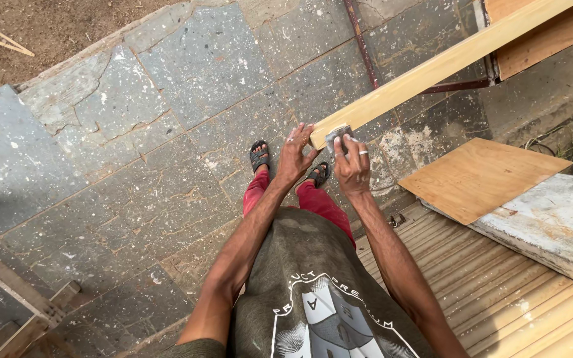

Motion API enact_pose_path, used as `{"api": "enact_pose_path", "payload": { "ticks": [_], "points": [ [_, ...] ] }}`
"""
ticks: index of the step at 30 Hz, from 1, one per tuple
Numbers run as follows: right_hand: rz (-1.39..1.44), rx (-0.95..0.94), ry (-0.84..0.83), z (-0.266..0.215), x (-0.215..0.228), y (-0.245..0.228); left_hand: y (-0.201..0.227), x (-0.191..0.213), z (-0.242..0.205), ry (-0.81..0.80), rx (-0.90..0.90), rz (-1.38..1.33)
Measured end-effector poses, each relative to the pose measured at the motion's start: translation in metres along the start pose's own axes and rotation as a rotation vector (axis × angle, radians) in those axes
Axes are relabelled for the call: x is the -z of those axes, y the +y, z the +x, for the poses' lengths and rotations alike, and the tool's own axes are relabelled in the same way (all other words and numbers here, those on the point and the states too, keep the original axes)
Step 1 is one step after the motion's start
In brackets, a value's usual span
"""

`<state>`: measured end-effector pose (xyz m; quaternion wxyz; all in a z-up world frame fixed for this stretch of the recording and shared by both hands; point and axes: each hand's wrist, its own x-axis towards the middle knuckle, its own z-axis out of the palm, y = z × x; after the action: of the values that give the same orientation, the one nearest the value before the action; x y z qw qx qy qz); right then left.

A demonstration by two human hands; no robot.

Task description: The person applies a white substance to wooden planks and then sands the surface using a small sanding block, working across different sections of a long piece of wood.

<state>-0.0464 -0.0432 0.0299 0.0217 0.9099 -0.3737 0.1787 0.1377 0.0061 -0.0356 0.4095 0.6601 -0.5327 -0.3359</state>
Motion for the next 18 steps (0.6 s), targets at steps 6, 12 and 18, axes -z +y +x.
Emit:
{"api": "enact_pose_path", "payload": {
  "ticks": [6,12,18],
  "points": [
    [0.151,-0.163,0.008,-0.015,0.035,-0.03,-0.005,0.002,-0.002,0.013,-0.048,-0.059],
    [0.043,-0.329,-0.137,0.043,0.035,0.03,-0.002,0.005,0.0,0.002,-0.037,-0.067],
    [0.093,-0.28,-0.248,0.05,0.015,0.013,-0.005,-0.001,0.002,0.008,-0.027,-0.112]
  ]
}}
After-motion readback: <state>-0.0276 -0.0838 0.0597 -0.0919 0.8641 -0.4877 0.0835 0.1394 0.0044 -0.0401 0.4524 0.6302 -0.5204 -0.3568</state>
